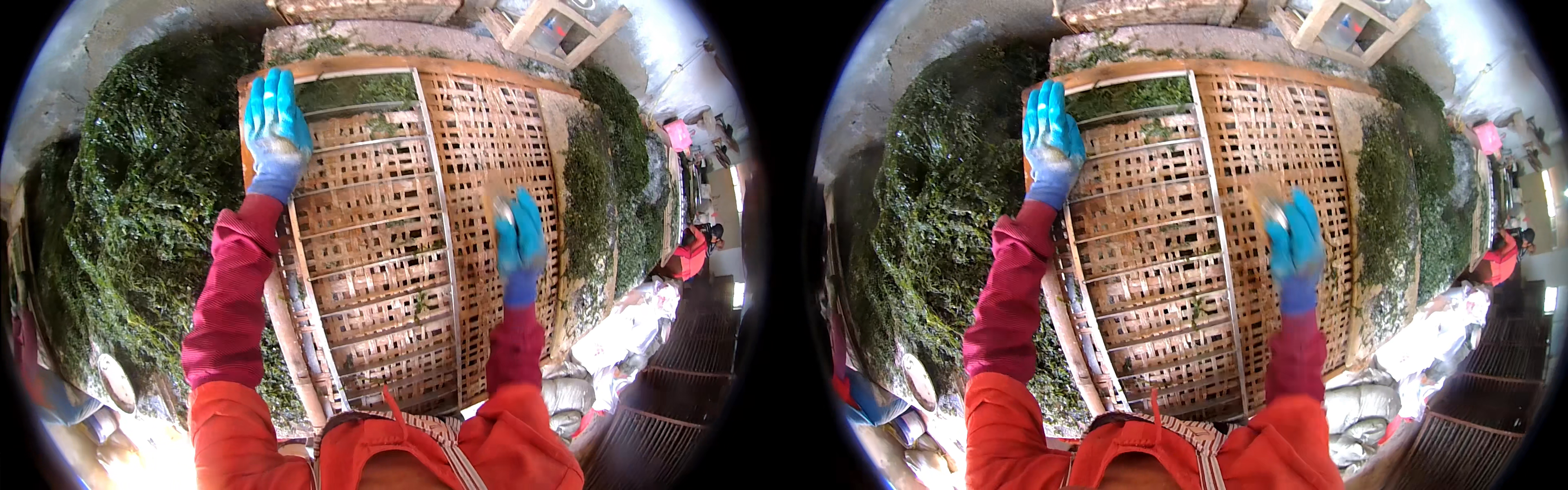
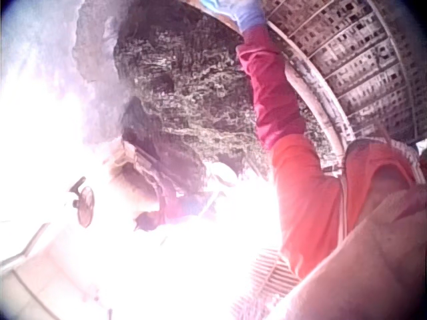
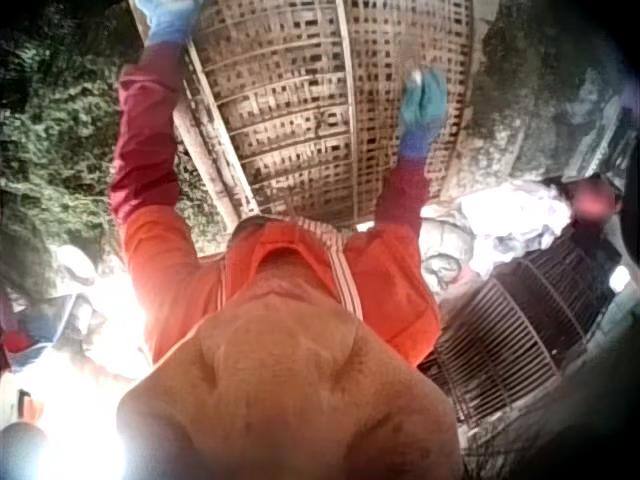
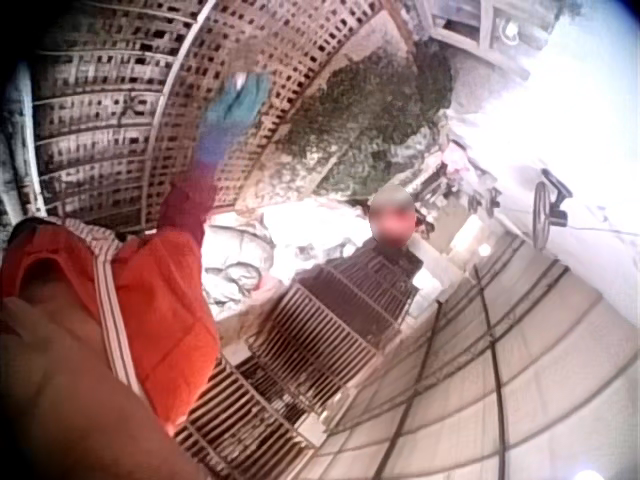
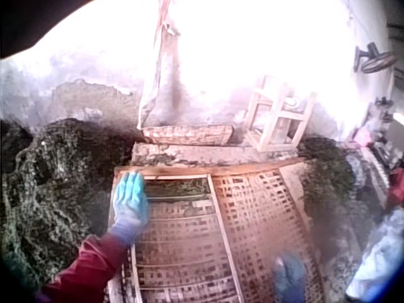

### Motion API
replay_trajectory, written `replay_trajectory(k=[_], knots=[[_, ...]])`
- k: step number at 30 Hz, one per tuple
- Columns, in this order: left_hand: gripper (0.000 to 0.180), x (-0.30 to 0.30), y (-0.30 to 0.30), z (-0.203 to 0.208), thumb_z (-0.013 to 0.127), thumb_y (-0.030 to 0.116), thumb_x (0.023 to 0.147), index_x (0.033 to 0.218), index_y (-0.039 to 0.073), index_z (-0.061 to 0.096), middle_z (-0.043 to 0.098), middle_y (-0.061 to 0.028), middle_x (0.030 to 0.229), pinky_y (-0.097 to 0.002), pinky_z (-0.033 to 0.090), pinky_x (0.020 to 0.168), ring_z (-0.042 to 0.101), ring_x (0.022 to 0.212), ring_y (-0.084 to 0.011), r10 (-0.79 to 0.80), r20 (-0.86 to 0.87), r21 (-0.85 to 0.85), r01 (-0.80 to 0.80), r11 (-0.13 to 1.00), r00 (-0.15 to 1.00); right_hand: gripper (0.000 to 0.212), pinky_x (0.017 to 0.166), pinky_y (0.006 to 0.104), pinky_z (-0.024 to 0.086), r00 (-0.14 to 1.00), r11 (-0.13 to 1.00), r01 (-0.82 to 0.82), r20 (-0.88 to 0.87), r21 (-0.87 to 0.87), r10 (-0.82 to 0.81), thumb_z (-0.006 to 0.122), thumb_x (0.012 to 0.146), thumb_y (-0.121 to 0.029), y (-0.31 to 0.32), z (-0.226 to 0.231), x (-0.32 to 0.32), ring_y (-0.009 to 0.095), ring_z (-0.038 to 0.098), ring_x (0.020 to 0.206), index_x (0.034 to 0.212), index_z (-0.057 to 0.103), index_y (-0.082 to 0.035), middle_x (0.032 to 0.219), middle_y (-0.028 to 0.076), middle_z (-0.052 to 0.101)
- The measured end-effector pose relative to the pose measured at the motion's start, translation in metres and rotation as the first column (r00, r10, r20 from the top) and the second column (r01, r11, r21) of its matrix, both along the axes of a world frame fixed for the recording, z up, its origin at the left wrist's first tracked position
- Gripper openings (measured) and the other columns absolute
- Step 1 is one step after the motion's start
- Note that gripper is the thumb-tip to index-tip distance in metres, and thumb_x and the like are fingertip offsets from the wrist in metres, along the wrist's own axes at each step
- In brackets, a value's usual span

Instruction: The person sorts and spreads green leaves onto a wooden lattice frame and uses a scoop to gather more leaves from a pile on the floor.

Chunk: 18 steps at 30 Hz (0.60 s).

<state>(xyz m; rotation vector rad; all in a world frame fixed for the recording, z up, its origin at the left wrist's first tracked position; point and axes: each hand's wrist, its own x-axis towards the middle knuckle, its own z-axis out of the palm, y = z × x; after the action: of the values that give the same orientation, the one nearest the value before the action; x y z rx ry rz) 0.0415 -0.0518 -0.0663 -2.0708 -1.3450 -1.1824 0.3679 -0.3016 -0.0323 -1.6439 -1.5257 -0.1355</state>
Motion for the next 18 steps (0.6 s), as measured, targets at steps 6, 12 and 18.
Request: replay_trajectory(k=[6,12,18], knots=[[0.067,0.004,0.004,0.004,0.057,-0.001,0.084,0.148,0.001,0.040,0.047,-0.0221,0.148,-0.0517,0.040,0.112,0.045,0.135,-0.0483,-0.021,0.081,0.066,0.015,0.998,0.996,0.034,0.079,0.0375,0.061,0.686,0.845,-0.524,0.533,-0.110,0.495,0.067,0.088,-0.004,0.246,0.060,-0.089,0.022,0.068,0.096,0.120,0.070,-0.015,0.127,0.007,0.065],[0.049,0.006,0.002,0.006,0.064,0.024,0.096,0.139,0.003,0.053,0.059,-0.0221,0.134,-0.0502,0.042,0.108,0.049,0.132,-0.0436,-0.091,0.002,-0.174,0.090,0.981,0.996,0.042,0.110,0.0460,0.045,0.491,0.716,-0.693,0.674,-0.082,0.552,0.071,0.084,-0.015,0.340,-0.019,-0.098,0.027,0.061,0.122,0.126,0.067,-0.017,0.131,0.005,0.065],[0.019,0.033,0.083,0.041,0.060,0.026,0.091,0.093,0.010,0.069,0.067,-0.0082,0.087,-0.0476,0.052,0.072,0.066,0.083,-0.0287,0.027,-0.131,-0.162,-0.049,0.986,0.991,0.015,0.070,0.0442,0.053,0.514,0.736,-0.628,0.574,-0.253,0.637,0.060,0.093,-0.014,0.312,-0.005,-0.100,0.031,0.065,0.083,0.104,0.065,-0.005,0.092,0.016,0.067]])
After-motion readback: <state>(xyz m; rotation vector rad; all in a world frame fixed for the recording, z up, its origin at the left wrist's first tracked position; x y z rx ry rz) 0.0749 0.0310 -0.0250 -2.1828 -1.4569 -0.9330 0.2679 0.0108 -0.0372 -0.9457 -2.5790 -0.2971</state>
